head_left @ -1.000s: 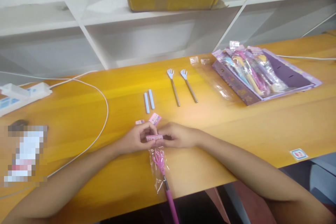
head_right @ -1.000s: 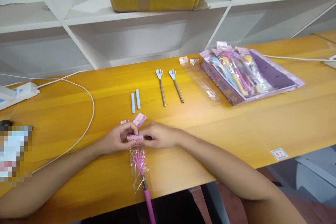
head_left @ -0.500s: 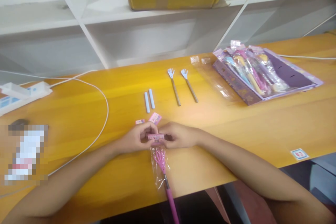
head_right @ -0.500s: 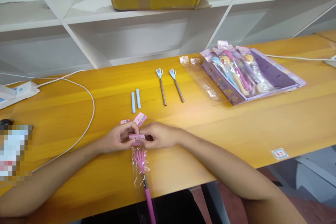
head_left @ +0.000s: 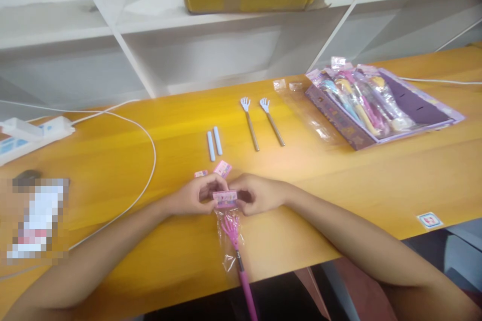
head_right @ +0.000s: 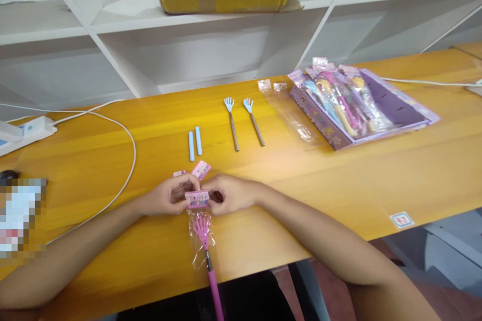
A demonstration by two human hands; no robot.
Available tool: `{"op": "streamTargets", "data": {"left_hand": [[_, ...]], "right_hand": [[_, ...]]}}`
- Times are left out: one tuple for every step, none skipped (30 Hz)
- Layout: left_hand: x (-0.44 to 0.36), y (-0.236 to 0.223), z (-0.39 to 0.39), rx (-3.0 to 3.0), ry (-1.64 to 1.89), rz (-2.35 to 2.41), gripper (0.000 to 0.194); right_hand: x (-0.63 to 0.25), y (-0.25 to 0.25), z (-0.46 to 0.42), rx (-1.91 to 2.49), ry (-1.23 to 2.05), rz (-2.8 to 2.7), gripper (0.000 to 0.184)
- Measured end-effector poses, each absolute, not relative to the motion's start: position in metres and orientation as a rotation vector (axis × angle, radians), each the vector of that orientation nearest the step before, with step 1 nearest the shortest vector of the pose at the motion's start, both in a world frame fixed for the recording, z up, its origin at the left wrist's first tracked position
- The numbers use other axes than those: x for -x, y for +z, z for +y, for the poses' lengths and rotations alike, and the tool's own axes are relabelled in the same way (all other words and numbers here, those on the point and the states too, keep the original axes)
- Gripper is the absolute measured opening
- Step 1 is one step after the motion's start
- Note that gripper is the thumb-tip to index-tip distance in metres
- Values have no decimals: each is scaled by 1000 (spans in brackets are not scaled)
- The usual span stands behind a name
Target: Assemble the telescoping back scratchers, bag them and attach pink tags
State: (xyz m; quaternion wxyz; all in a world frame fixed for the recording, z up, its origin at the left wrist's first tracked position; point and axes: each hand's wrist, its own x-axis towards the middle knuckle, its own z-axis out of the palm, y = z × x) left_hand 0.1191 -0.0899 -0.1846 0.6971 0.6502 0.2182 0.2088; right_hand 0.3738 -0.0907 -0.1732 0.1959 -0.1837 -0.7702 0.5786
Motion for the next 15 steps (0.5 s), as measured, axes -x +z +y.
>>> {"op": "streamTargets", "data": {"left_hand": [[-119, -184, -90, -1453, 468, 478, 35], [-119, -184, -89, -1455, 469, 475, 36], [-119, -182, -89, -1460, 469, 478, 36], [-118, -181, -90, -1466, 465, 489, 36], [-118, -179, -90, -1473, 458, 507, 36], [-119, -177, -90, -1477, 451, 528, 36], [-119, -175, -90, -1475, 442, 548, 35], [-119, -173, -91, -1463, 431, 564, 33], [-119, -171, -91, -1442, 412, 574, 31], [-118, -170, -92, -1417, 386, 580, 30], [-118, -169, -92, -1397, 352, 586, 30], [-118, -168, -93, -1388, 317, 590, 30], [-118, -168, -93, -1389, 286, 597, 31], [-118, -168, -94, -1397, 268, 604, 32], [-118, -167, -94, -1410, 261, 608, 32]], "right_hand": [[-374, -173, -90, 512, 1630, -2152, 9], [-374, -173, -90, 511, 1635, -2147, 9], [-375, -173, -90, 512, 1642, -2145, 10], [-375, -173, -90, 513, 1652, -2140, 10], [-374, -174, -90, 514, 1667, -2132, 10], [-374, -174, -90, 517, 1687, -2121, 9], [-374, -175, -90, 521, 1707, -2110, 9], [-374, -175, -90, 527, 1723, -2098, 8], [-375, -175, -90, 535, 1735, -2092, 7], [-375, -174, -89, 547, 1749, -2094, 6], [-376, -172, -87, 562, 1770, -2111, 5], [-377, -169, -86, 583, 1795, -2145, 5], [-378, -165, -85, 603, 1823, -2192, 9], [-379, -161, -85, 621, 1850, -2246, 15], [-380, -157, -88, 635, 1877, -2292, 21]]}}
